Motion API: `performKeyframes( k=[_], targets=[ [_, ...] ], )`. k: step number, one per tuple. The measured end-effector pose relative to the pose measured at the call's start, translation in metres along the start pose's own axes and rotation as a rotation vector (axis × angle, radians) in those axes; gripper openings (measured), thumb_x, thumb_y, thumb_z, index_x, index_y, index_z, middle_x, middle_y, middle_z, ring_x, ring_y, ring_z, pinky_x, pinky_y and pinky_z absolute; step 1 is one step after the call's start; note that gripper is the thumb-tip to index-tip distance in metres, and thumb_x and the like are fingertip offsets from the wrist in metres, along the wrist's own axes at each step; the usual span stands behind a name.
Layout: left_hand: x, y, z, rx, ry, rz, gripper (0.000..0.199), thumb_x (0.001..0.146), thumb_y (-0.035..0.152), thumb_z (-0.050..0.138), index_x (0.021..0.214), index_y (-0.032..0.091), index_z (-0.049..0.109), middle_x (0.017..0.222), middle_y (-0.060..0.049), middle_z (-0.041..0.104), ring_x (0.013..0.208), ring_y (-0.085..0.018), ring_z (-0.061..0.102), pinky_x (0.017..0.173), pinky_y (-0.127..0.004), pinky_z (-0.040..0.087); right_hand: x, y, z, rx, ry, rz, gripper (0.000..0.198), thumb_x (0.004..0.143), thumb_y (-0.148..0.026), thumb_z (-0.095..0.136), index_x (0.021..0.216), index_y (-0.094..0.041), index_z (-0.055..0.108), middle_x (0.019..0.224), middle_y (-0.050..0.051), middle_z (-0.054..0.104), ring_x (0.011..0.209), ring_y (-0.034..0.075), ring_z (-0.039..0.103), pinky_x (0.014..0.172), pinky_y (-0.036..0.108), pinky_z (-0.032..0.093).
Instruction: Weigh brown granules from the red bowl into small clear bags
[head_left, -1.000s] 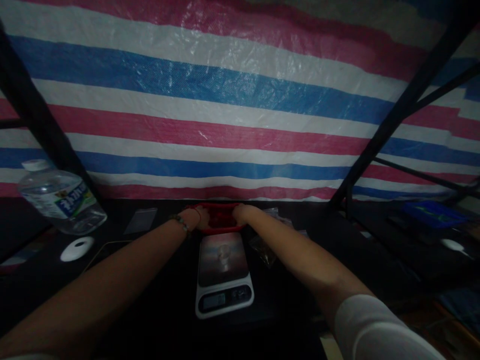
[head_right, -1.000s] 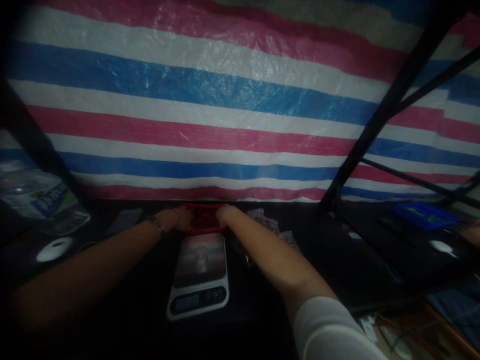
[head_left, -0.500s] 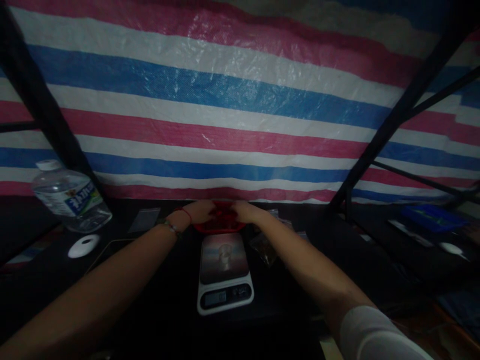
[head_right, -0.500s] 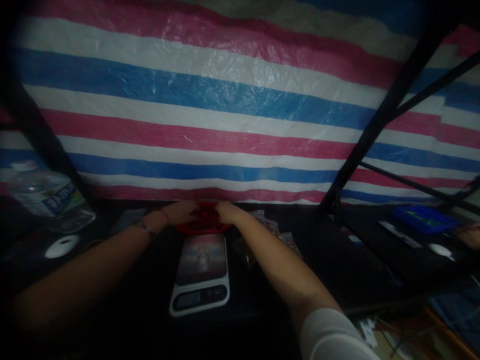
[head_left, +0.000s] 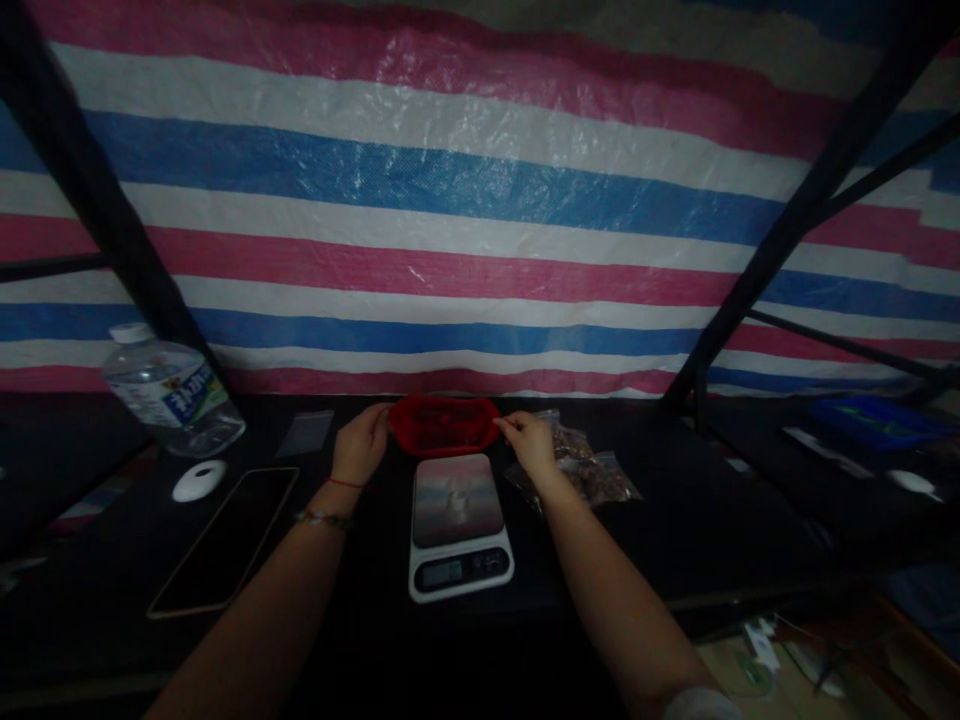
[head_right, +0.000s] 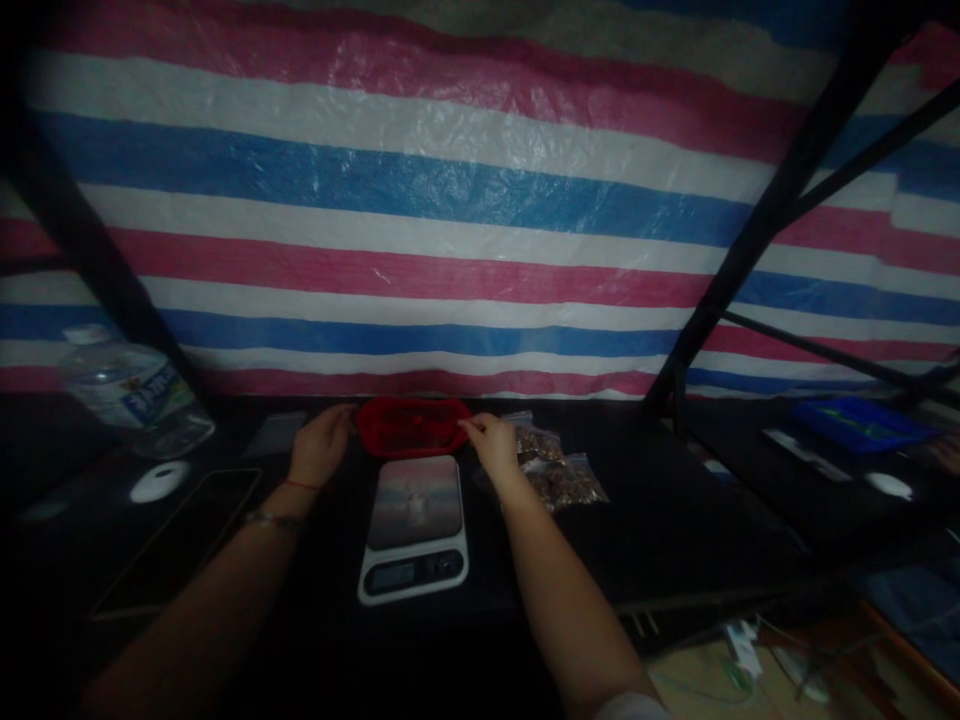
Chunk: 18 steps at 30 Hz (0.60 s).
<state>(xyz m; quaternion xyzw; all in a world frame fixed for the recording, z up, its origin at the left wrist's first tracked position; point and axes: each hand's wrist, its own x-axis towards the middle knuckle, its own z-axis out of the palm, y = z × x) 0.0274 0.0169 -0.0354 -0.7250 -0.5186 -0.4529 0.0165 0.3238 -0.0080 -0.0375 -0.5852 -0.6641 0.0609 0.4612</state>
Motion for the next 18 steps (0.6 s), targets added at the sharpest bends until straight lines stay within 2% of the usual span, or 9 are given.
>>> performKeyframes(
  k=[2,5,6,8,10,12,14,16,18],
  targets=[
    [-0.003,-0.006,-0.002,0.058,-0.027,-0.016,0.035,0.089,0.039,0.040,0.081,0.018,0.067,0.068,-0.004,0.066,0.063,-0.016,0.060,0.063,-0.025,0.044,-0.003,0.005,-0.002,-0.033,0.040,0.025,0.029,0.088,-0.030,0.048,0.089,-0.016,0.073,0.066,0.005,0.069,0.060,0.019,0.063,0.065,0.029,0.050],
    [-0.004,-0.014,0.000,0.138,-0.037,-0.055,0.042,0.089,0.042,0.038,0.066,0.017,0.063,0.056,-0.005,0.058,0.058,-0.017,0.056,0.063,-0.029,0.043,-0.004,0.007,-0.005,-0.033,0.120,-0.093,0.039,0.088,-0.017,0.039,0.117,-0.018,0.064,0.100,0.009,0.070,0.085,0.020,0.065,0.079,0.033,0.050],
    [-0.004,-0.017,0.002,0.144,-0.023,-0.058,0.040,0.090,0.040,0.038,0.074,0.016,0.065,0.058,-0.006,0.059,0.063,-0.019,0.058,0.068,-0.032,0.044,-0.005,0.007,-0.005,-0.035,0.145,-0.151,0.043,0.086,-0.014,0.039,0.121,-0.020,0.062,0.113,0.010,0.065,0.097,0.020,0.062,0.087,0.035,0.049],
    [-0.004,-0.019,0.006,0.127,0.038,-0.038,0.037,0.088,0.038,0.042,0.107,0.013,0.062,0.079,-0.010,0.067,0.087,-0.025,0.061,0.083,-0.040,0.044,-0.005,0.007,-0.004,-0.049,0.178,-0.238,0.044,0.084,-0.013,0.042,0.122,-0.022,0.061,0.130,0.010,0.054,0.115,0.022,0.052,0.098,0.040,0.043],
    [-0.005,-0.019,0.010,0.066,0.103,0.013,0.060,0.084,0.037,0.050,0.137,0.011,0.039,0.118,-0.018,0.060,0.111,-0.029,0.054,0.095,-0.046,0.039,-0.006,0.006,-0.002,-0.059,0.180,-0.263,0.040,0.083,-0.014,0.046,0.118,-0.023,0.064,0.134,0.010,0.048,0.119,0.023,0.048,0.101,0.043,0.040],
    [-0.005,-0.018,0.011,-0.020,0.126,0.059,0.075,0.081,0.037,0.054,0.145,0.013,0.022,0.142,-0.021,0.039,0.117,-0.028,0.050,0.097,-0.046,0.040,-0.007,0.004,-0.001,-0.037,0.158,-0.263,0.033,0.084,-0.016,0.048,0.111,-0.023,0.067,0.130,0.010,0.050,0.114,0.023,0.050,0.099,0.042,0.041],
    [-0.006,-0.015,0.012,-0.089,0.110,0.074,0.069,0.083,0.035,0.052,0.144,0.016,0.026,0.142,-0.020,0.037,0.108,-0.024,0.056,0.093,-0.042,0.044,-0.007,0.002,-0.001,0.015,0.157,-0.256,0.027,0.085,-0.019,0.048,0.104,-0.021,0.068,0.120,0.011,0.055,0.107,0.021,0.053,0.095,0.039,0.044],
    [-0.007,-0.013,0.011,-0.082,0.116,0.043,0.054,0.083,0.035,0.051,0.133,0.016,0.041,0.123,-0.016,0.053,0.095,-0.021,0.059,0.087,-0.039,0.046,-0.008,0.000,-0.002,0.063,0.194,-0.207,0.022,0.086,-0.023,0.049,0.100,-0.019,0.066,0.104,0.009,0.061,0.096,0.019,0.056,0.085,0.034,0.047],
    [-0.008,-0.012,0.009,-0.024,0.150,-0.034,0.038,0.082,0.036,0.052,0.113,0.015,0.055,0.093,-0.008,0.060,0.080,-0.019,0.058,0.076,-0.034,0.047,-0.009,0.000,-0.004,0.083,0.209,-0.106,0.019,0.087,-0.028,0.049,0.092,-0.017,0.063,0.080,0.004,0.061,0.075,0.016,0.057,0.070,0.029,0.047]
  ],
)
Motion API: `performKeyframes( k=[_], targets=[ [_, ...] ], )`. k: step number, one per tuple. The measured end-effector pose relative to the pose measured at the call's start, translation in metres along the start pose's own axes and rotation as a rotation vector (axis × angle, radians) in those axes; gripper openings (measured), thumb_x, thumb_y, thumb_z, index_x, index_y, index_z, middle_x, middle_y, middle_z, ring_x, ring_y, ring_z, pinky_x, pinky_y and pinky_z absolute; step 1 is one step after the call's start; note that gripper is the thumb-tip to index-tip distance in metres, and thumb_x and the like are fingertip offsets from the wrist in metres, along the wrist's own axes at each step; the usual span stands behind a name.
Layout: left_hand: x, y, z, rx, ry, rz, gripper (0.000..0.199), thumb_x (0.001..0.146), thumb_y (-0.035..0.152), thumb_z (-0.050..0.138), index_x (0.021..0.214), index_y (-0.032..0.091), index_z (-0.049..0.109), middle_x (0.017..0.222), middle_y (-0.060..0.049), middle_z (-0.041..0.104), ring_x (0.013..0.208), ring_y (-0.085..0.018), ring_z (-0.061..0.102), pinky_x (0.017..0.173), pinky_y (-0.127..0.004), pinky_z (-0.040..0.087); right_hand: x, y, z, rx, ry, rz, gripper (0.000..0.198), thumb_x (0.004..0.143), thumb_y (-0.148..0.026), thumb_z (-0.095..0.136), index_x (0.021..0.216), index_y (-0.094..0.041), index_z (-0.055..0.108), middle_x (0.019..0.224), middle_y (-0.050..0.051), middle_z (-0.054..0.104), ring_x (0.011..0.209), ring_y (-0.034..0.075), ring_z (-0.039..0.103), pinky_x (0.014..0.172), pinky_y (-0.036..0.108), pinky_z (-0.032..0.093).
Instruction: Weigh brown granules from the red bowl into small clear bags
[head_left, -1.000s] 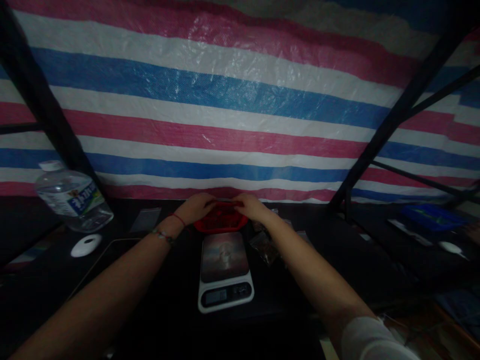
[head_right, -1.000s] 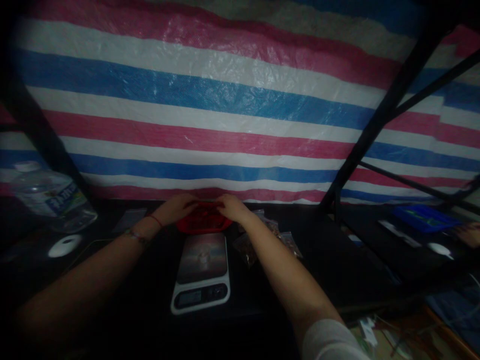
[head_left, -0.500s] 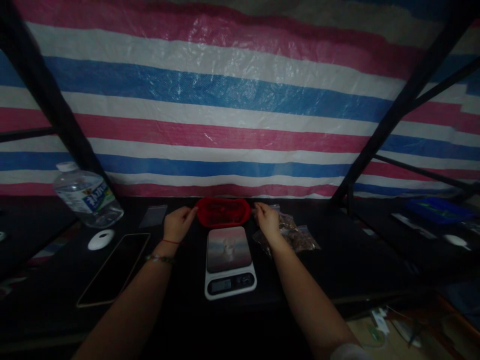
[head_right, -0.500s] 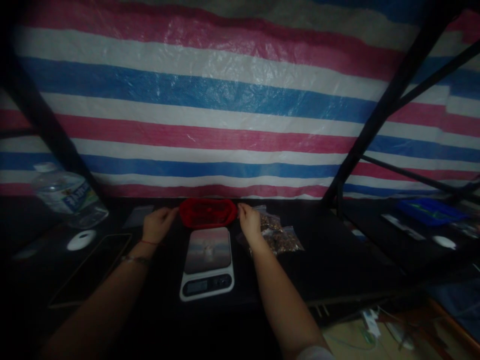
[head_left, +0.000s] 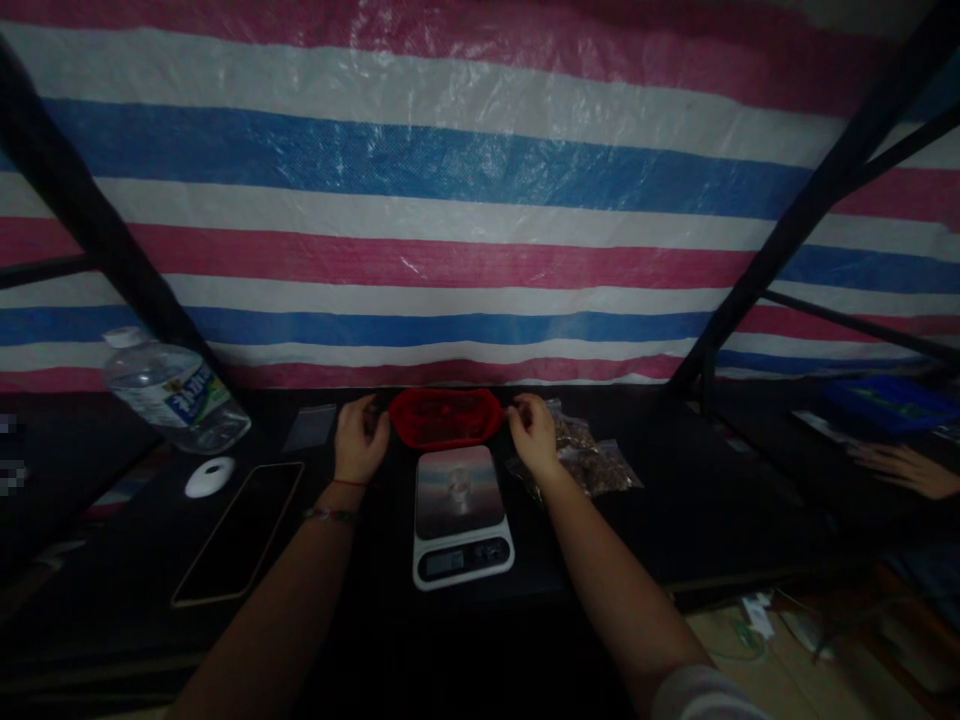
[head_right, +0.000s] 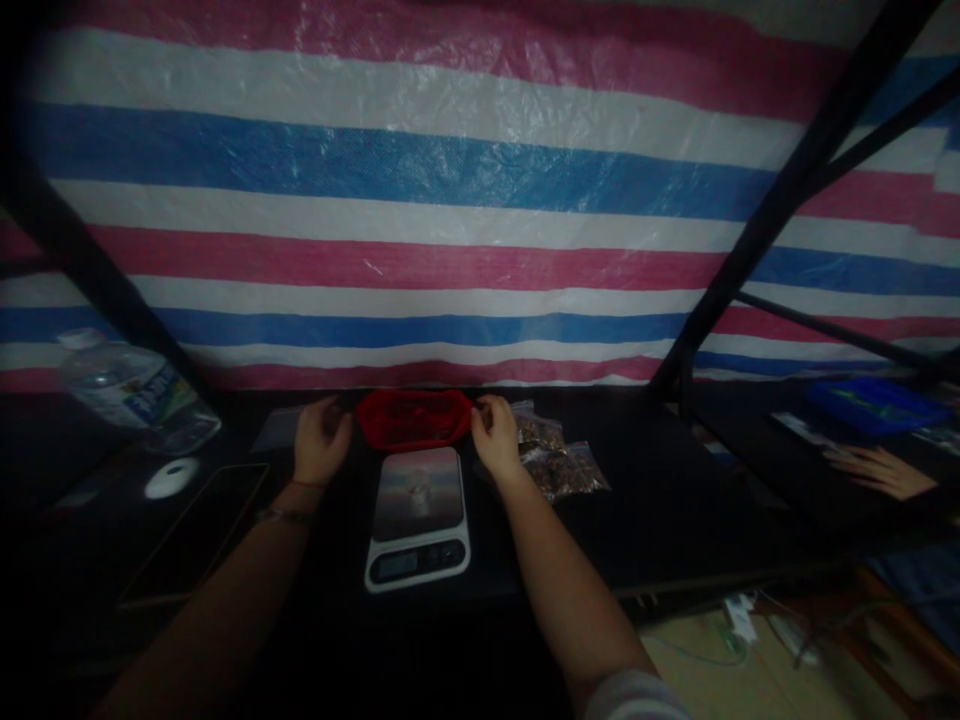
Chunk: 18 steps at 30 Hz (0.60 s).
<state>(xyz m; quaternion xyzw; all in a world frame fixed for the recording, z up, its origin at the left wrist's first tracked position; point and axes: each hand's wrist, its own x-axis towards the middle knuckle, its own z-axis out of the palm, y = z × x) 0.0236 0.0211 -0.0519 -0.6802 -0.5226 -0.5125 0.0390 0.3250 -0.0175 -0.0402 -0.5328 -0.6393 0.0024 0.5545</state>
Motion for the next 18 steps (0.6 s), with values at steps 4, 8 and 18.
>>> performKeyframes(
  k=[4,8,18],
  targets=[
    [-0.001,-0.001,-0.004,0.094,-0.068,-0.099,0.028,0.083,0.038,0.049,0.065,0.018,0.054,0.055,0.001,0.046,0.054,-0.013,0.047,0.057,-0.027,0.040,-0.001,0.000,-0.003,-0.057,-0.116,0.115,0.038,0.089,-0.034,0.043,0.055,-0.019,0.051,0.048,-0.004,0.041,0.047,0.012,0.042,0.053,0.026,0.037],
    [0.001,0.000,-0.006,0.157,-0.153,0.003,0.039,0.086,0.035,0.044,0.053,0.018,0.055,0.067,-0.007,0.062,0.079,-0.020,0.058,0.078,-0.036,0.043,0.001,-0.002,-0.005,-0.077,-0.143,-0.020,0.040,0.088,-0.026,0.040,0.051,-0.020,0.053,0.060,0.003,0.055,0.066,0.016,0.054,0.071,0.031,0.044],
    [-0.001,0.009,-0.005,0.154,-0.127,0.066,0.074,0.083,0.048,0.051,0.147,0.024,0.024,0.157,-0.012,0.007,0.142,-0.036,0.010,0.109,-0.056,0.019,-0.001,-0.011,-0.003,-0.103,-0.066,-0.161,0.021,0.087,-0.027,0.050,0.085,-0.019,0.069,0.113,0.010,0.060,0.109,0.023,0.053,0.096,0.040,0.042]
  ],
)
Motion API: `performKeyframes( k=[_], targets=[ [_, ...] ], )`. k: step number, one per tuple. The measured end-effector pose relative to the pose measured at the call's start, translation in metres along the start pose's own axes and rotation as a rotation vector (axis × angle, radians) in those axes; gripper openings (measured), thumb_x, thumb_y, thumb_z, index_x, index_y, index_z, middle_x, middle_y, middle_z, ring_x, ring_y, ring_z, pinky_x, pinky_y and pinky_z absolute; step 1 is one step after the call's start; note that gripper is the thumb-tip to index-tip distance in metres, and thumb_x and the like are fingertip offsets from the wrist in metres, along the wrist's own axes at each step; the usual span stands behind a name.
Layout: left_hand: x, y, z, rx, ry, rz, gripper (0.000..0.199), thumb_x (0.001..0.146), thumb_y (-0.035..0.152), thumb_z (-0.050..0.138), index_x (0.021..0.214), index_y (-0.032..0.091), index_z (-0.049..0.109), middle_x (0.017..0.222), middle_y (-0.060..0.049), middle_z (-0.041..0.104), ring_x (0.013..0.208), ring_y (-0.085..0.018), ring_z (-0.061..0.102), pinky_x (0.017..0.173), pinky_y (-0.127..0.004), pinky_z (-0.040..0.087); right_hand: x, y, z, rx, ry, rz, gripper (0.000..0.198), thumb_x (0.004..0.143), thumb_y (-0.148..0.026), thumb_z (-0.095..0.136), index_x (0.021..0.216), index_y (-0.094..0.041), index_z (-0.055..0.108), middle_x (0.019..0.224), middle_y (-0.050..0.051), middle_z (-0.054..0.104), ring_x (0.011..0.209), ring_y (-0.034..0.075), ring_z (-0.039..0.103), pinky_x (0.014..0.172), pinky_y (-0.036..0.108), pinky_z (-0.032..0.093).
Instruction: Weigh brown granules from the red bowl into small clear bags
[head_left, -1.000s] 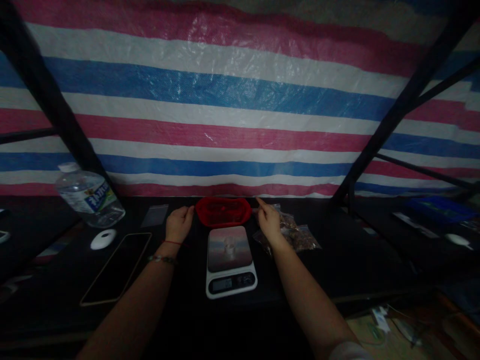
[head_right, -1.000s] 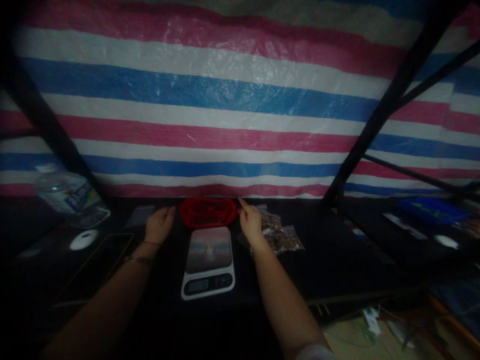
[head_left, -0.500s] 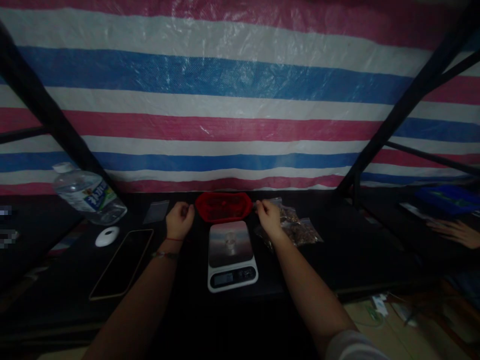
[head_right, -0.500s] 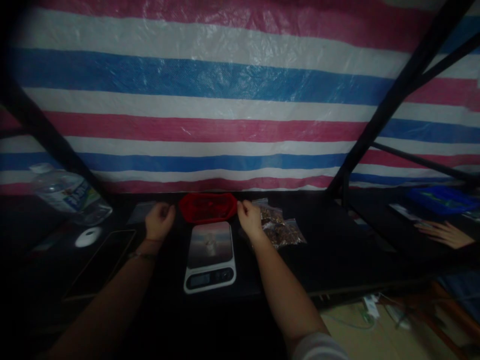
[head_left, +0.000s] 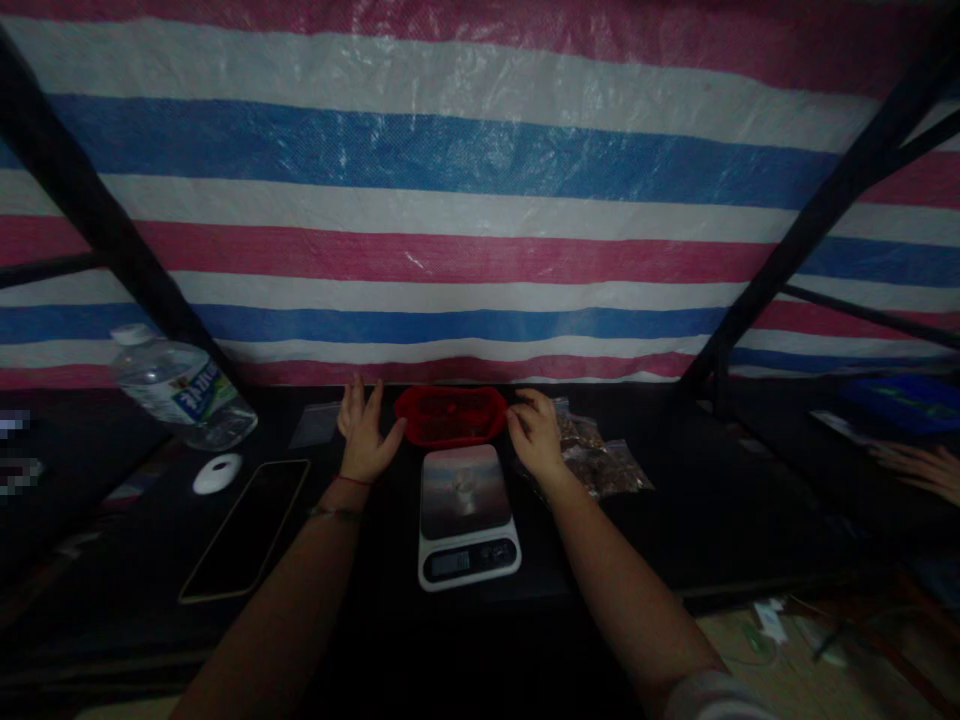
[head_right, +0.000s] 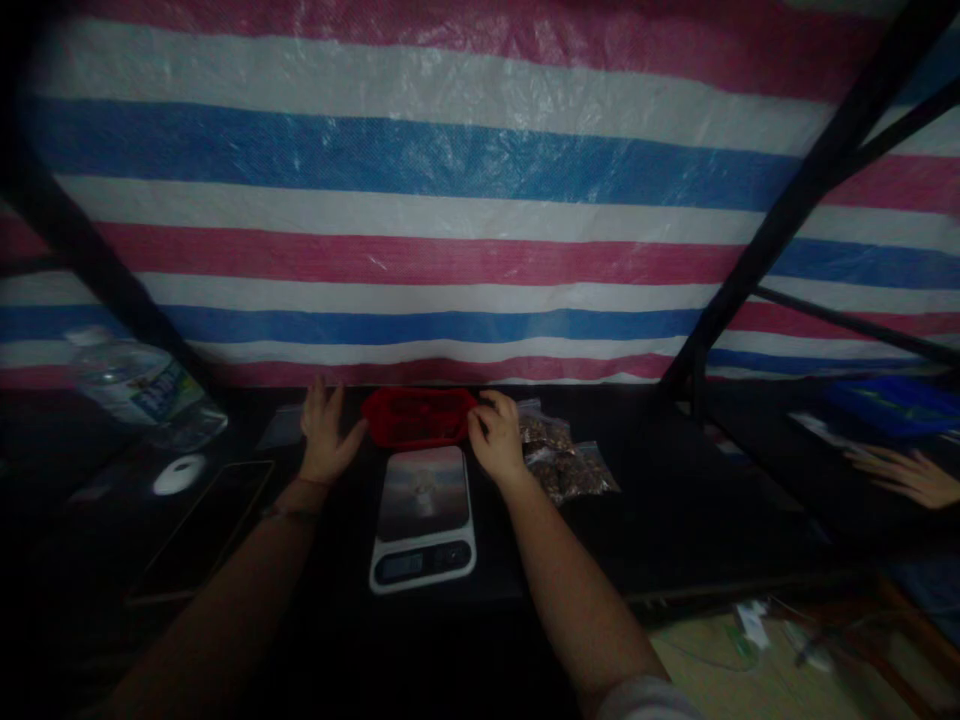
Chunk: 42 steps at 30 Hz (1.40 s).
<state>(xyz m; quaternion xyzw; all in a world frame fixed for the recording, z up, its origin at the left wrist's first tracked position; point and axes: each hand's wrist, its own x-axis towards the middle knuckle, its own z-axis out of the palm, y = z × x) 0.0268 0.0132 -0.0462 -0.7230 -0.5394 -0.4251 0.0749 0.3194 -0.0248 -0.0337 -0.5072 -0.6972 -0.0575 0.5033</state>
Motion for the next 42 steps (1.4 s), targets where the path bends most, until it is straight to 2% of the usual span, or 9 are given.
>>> performKeyframes(
  k=[8,11,15,19,23,27,29,36,42],
  targets=[
    [0.003,0.000,0.000,-0.031,0.022,0.097,0.060,0.083,0.044,0.050,0.137,0.020,0.042,0.143,-0.012,0.043,0.134,-0.030,0.034,0.107,-0.050,0.028,-0.002,0.005,0.003,-0.012,-0.183,0.140,0.029,0.092,-0.029,0.045,0.096,-0.019,0.071,0.087,0.007,0.072,0.082,0.021,0.065,0.082,0.035,0.050],
    [0.003,0.004,-0.002,-0.050,-0.011,0.131,0.031,0.084,0.041,0.050,0.103,0.022,0.066,0.128,-0.008,0.057,0.124,-0.027,0.045,0.103,-0.047,0.033,-0.002,0.008,0.004,-0.037,-0.179,0.100,0.040,0.088,-0.014,0.038,0.119,-0.018,0.063,0.111,0.009,0.068,0.103,0.022,0.062,0.093,0.037,0.046],
    [0.004,0.004,0.000,-0.063,-0.065,0.114,0.031,0.086,0.036,0.049,0.065,0.020,0.066,0.111,-0.005,0.067,0.113,-0.024,0.053,0.100,-0.046,0.036,-0.002,0.010,0.007,-0.028,-0.204,0.062,0.044,0.084,-0.011,0.040,0.123,-0.018,0.060,0.117,0.009,0.065,0.105,0.022,0.059,0.096,0.038,0.045],
    [0.005,-0.001,0.008,-0.143,-0.045,0.090,0.032,0.088,0.026,0.038,0.099,0.019,0.067,0.120,-0.008,0.062,0.115,-0.023,0.053,0.101,-0.045,0.039,0.000,0.012,0.005,-0.084,-0.214,0.068,0.057,0.079,-0.004,0.037,0.132,-0.019,0.052,0.118,0.009,0.064,0.107,0.023,0.056,0.097,0.039,0.043],
    [0.004,-0.003,0.014,-0.201,0.013,0.114,0.050,0.085,0.018,0.035,0.134,0.016,0.045,0.133,-0.012,0.052,0.125,-0.022,0.046,0.106,-0.043,0.037,0.002,0.023,-0.006,-0.276,-0.192,0.180,0.056,0.078,-0.009,0.044,0.133,-0.021,0.050,0.133,0.012,0.052,0.123,0.030,0.042,0.102,0.047,0.035],
    [0.003,0.001,0.011,-0.210,-0.033,0.167,0.047,0.085,0.025,0.043,0.130,0.015,0.048,0.127,-0.013,0.056,0.118,-0.024,0.052,0.102,-0.042,0.041,-0.001,0.040,-0.014,-0.480,-0.315,0.493,0.053,0.076,-0.032,0.062,0.127,-0.020,0.055,0.126,0.021,0.054,0.116,0.040,0.045,0.091,0.059,0.036],
    [0.003,0.005,0.007,-0.221,-0.091,0.205,0.041,0.085,0.029,0.045,0.123,0.016,0.054,0.118,-0.011,0.063,0.110,-0.023,0.057,0.098,-0.042,0.044,-0.004,0.046,-0.014,-0.516,-0.393,0.541,0.053,0.075,-0.037,0.065,0.125,-0.020,0.057,0.121,0.022,0.056,0.112,0.041,0.048,0.088,0.058,0.038],
    [-0.001,0.038,-0.013,-0.361,-0.377,0.441,0.044,0.083,0.044,0.048,0.117,0.018,0.060,0.104,-0.012,0.066,0.098,-0.025,0.059,0.089,-0.042,0.044,-0.003,0.052,-0.012,-0.490,-0.426,0.470,0.042,0.080,-0.017,0.051,0.120,-0.023,0.061,0.114,0.018,0.060,0.100,0.032,0.060,0.085,0.046,0.044],
    [-0.006,0.072,-0.016,-0.444,-0.618,0.603,0.066,0.073,0.059,0.060,0.126,0.020,0.054,0.100,-0.010,0.066,0.090,-0.023,0.059,0.081,-0.036,0.044,0.009,0.048,-0.012,-0.290,-0.114,0.288,0.049,0.079,-0.009,0.044,0.126,-0.017,0.055,0.122,0.015,0.057,0.112,0.026,0.055,0.096,0.041,0.044]
  ],
)
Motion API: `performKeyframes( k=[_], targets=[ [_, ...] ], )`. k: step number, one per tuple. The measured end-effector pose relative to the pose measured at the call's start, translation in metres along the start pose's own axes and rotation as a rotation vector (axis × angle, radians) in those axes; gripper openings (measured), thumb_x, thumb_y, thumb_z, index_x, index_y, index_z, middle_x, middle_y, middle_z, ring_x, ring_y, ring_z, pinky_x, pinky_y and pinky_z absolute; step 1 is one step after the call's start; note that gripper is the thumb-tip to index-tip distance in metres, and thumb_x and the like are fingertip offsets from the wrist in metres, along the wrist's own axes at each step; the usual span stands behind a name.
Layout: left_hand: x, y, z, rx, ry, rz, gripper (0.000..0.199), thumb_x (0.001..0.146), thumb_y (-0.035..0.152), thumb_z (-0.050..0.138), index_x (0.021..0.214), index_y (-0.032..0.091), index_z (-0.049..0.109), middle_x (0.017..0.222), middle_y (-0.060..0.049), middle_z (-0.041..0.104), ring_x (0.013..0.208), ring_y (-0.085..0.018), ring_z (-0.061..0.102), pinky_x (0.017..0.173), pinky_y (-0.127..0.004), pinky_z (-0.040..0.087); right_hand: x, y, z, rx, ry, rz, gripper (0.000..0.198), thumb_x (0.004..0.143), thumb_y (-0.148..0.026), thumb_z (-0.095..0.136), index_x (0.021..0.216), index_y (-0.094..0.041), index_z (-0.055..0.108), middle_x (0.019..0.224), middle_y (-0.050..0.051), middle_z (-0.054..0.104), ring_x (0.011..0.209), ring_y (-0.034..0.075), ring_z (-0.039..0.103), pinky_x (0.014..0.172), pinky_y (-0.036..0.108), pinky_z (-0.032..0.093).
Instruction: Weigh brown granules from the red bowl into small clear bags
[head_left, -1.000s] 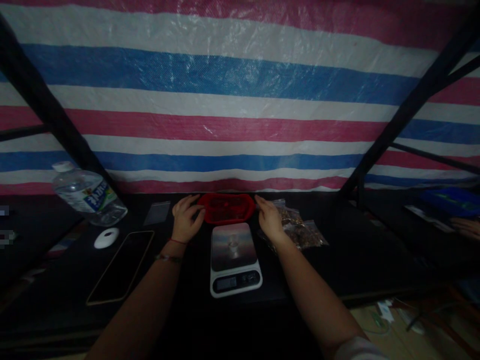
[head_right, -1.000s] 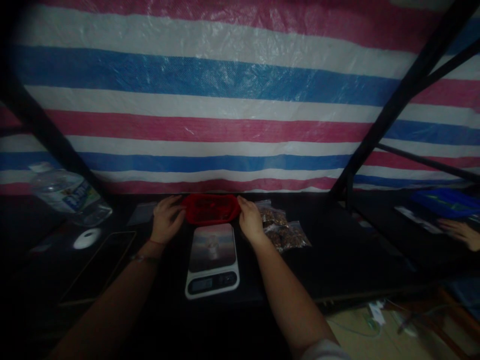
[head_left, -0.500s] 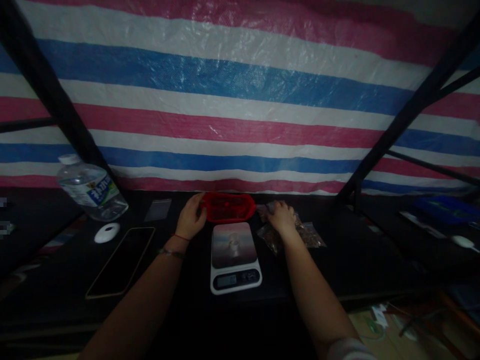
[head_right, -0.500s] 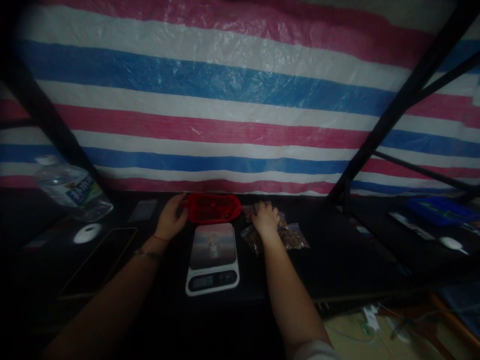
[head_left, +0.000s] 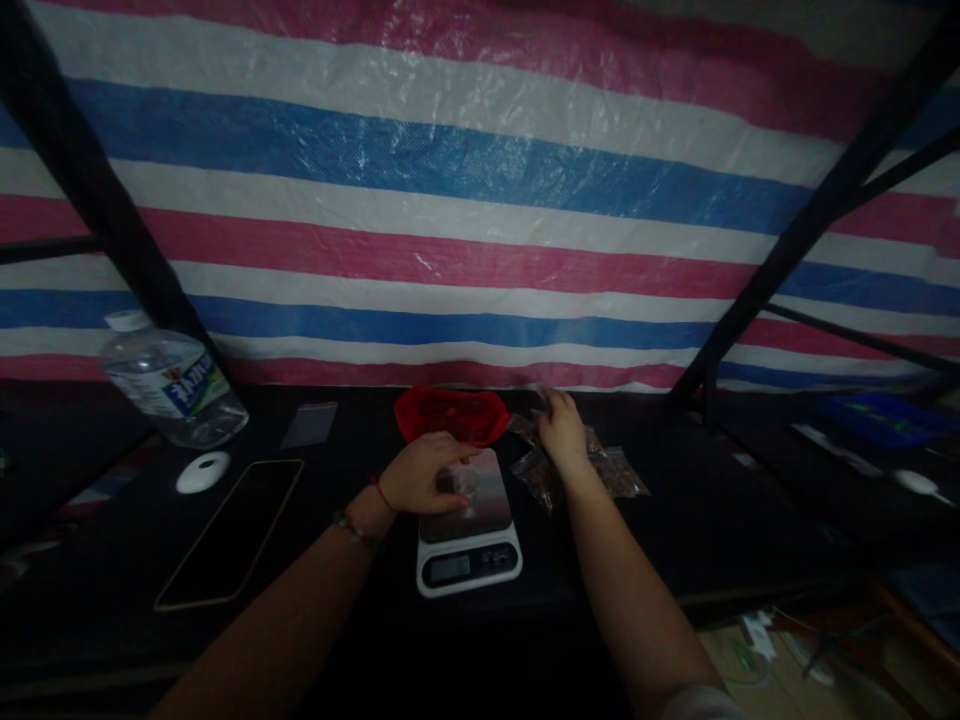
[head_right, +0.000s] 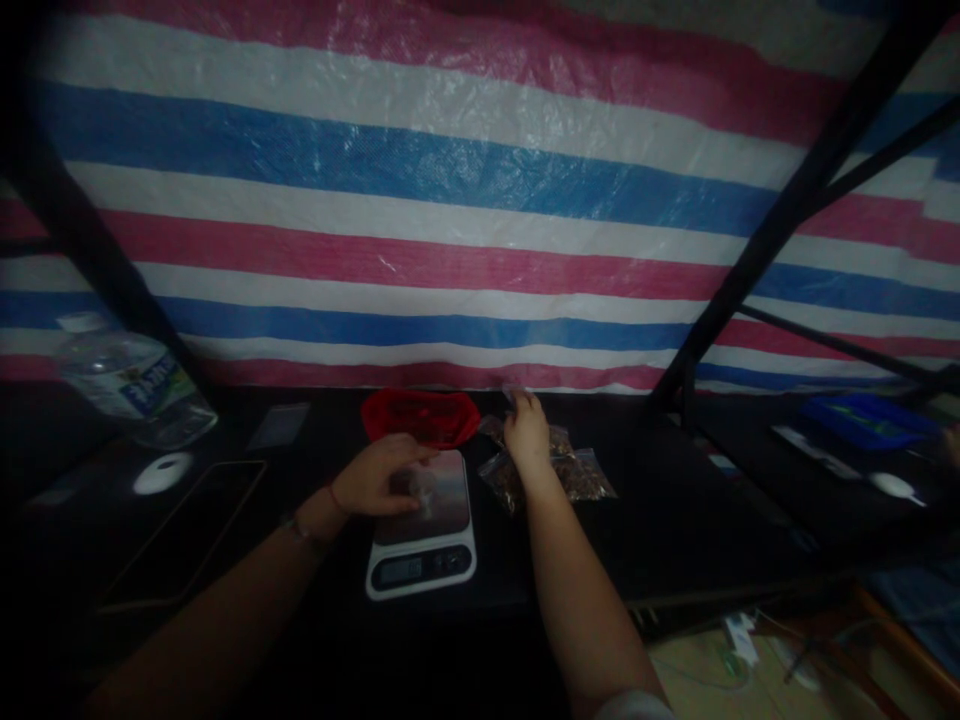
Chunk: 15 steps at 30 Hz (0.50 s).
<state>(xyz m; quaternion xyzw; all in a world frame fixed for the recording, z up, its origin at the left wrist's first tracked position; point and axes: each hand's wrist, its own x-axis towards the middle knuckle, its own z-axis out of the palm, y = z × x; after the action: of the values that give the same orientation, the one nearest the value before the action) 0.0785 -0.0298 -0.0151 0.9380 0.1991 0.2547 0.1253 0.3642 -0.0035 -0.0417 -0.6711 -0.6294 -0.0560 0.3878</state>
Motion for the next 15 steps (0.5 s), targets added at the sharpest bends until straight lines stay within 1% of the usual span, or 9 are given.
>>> performKeyframes(
  k=[2,3,5,7,10,13,15],
  targets=[
    [0.003,0.004,0.004,0.001,-0.017,0.031,0.067,0.071,0.058,0.063,0.126,0.020,0.054,0.099,-0.009,0.066,0.089,-0.023,0.059,0.079,-0.035,0.044,0.001,-0.007,0.000,0.114,0.083,-0.090,0.045,0.080,-0.015,0.048,0.124,-0.015,0.056,0.124,0.015,0.056,0.116,0.025,0.052,0.100,0.041,0.041],
    [0.004,0.004,0.006,0.010,-0.021,0.041,0.067,0.071,0.057,0.063,0.126,0.020,0.054,0.098,-0.009,0.066,0.089,-0.023,0.059,0.079,-0.035,0.044,0.000,-0.011,0.000,0.160,0.101,-0.125,0.043,0.080,-0.018,0.051,0.122,-0.015,0.056,0.122,0.015,0.056,0.116,0.025,0.052,0.101,0.042,0.041],
    [0.004,0.004,0.009,0.029,-0.026,0.044,0.062,0.072,0.054,0.064,0.123,0.020,0.056,0.098,-0.008,0.066,0.089,-0.023,0.059,0.080,-0.036,0.045,-0.002,-0.019,0.001,0.238,0.102,-0.173,0.038,0.079,-0.022,0.056,0.116,-0.016,0.060,0.116,0.013,0.060,0.111,0.025,0.054,0.099,0.042,0.043],
    [0.004,0.004,0.010,0.038,-0.030,0.035,0.056,0.074,0.049,0.063,0.122,0.021,0.056,0.096,-0.008,0.066,0.088,-0.022,0.059,0.080,-0.035,0.045,-0.006,-0.025,0.002,0.312,0.092,-0.183,0.029,0.079,-0.023,0.058,0.106,-0.017,0.064,0.107,0.011,0.064,0.103,0.024,0.059,0.094,0.040,0.046],
    [0.004,0.005,0.009,0.031,-0.032,0.015,0.054,0.075,0.044,0.062,0.125,0.022,0.055,0.093,-0.006,0.067,0.087,-0.021,0.060,0.080,-0.035,0.045,-0.010,-0.033,0.004,0.420,0.072,-0.112,0.021,0.080,-0.026,0.058,0.097,-0.017,0.067,0.098,0.010,0.068,0.094,0.023,0.062,0.089,0.038,0.049],
    [0.005,0.007,0.009,0.015,-0.019,-0.005,0.060,0.074,0.047,0.064,0.127,0.022,0.054,0.094,-0.007,0.067,0.086,-0.021,0.060,0.080,-0.035,0.045,-0.014,-0.040,0.006,0.556,0.028,0.002,0.026,0.081,-0.029,0.057,0.102,-0.018,0.066,0.102,0.009,0.070,0.095,0.022,0.063,0.088,0.037,0.049],
    [0.005,0.004,0.011,-0.023,0.016,-0.003,0.065,0.072,0.053,0.065,0.128,0.021,0.053,0.101,-0.009,0.066,0.091,-0.023,0.060,0.083,-0.037,0.046,-0.017,-0.045,0.007,0.661,-0.007,0.059,0.030,0.081,-0.032,0.057,0.106,-0.018,0.064,0.102,0.008,0.069,0.091,0.021,0.064,0.082,0.034,0.052]
  ],
)
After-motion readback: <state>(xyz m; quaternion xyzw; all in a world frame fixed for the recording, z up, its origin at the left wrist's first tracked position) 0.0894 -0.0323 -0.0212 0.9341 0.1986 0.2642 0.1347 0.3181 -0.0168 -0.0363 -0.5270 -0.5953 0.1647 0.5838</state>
